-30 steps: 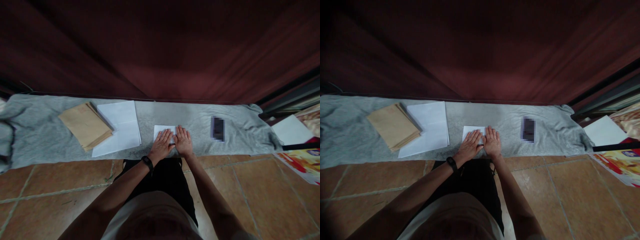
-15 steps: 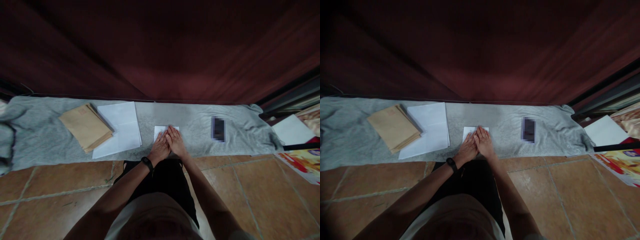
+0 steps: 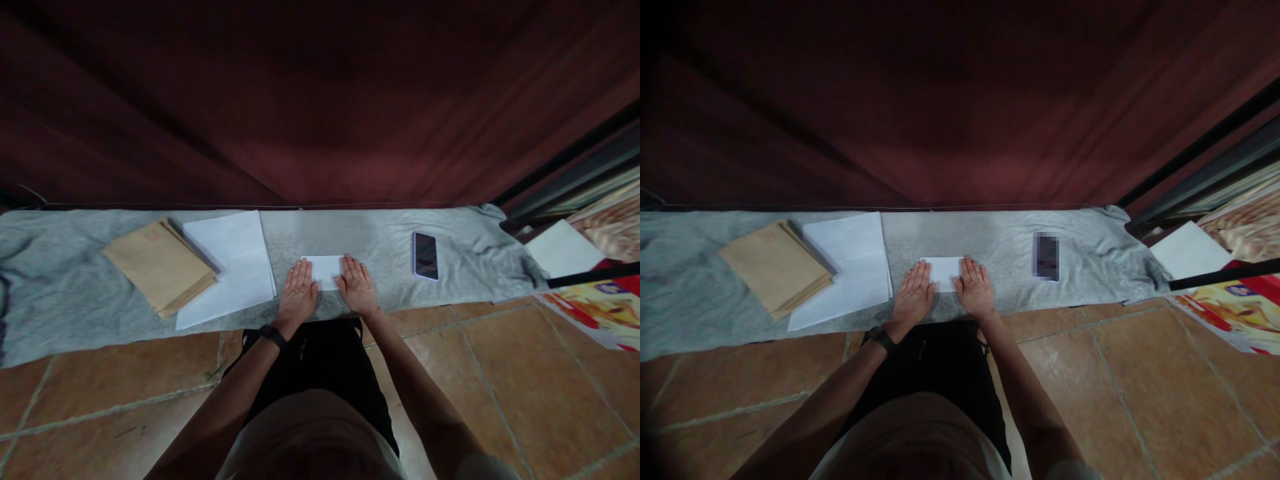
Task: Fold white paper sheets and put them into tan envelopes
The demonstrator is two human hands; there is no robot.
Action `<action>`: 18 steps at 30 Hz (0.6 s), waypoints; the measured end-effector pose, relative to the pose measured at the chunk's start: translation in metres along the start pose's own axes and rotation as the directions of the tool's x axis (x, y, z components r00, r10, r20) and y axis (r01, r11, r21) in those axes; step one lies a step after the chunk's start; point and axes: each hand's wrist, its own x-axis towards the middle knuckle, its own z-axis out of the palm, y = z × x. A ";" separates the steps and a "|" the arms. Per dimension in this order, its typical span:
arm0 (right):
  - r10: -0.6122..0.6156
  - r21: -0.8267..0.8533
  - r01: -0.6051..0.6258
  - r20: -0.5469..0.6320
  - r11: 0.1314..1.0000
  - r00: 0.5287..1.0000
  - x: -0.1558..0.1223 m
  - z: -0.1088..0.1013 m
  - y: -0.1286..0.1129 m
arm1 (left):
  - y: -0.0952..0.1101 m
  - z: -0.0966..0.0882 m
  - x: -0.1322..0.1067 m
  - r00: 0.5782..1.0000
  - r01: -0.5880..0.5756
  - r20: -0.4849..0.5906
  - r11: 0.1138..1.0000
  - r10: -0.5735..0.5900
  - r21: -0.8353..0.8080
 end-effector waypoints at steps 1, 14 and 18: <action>0.003 -0.004 -0.003 0.001 1.000 1.000 -0.001 -0.001 0.001 | -0.001 0.000 -0.001 1.000 0.007 -0.004 1.000 -0.007 -0.002; 0.032 0.034 -0.032 0.002 0.999 0.999 -0.001 -0.004 0.001 | 0.037 0.012 0.024 0.995 -0.089 0.045 0.996 0.089 -0.012; 0.033 0.035 -0.034 0.012 0.999 0.999 -0.001 -0.004 0.002 | 0.031 0.016 0.025 0.998 -0.053 0.041 0.999 0.053 0.002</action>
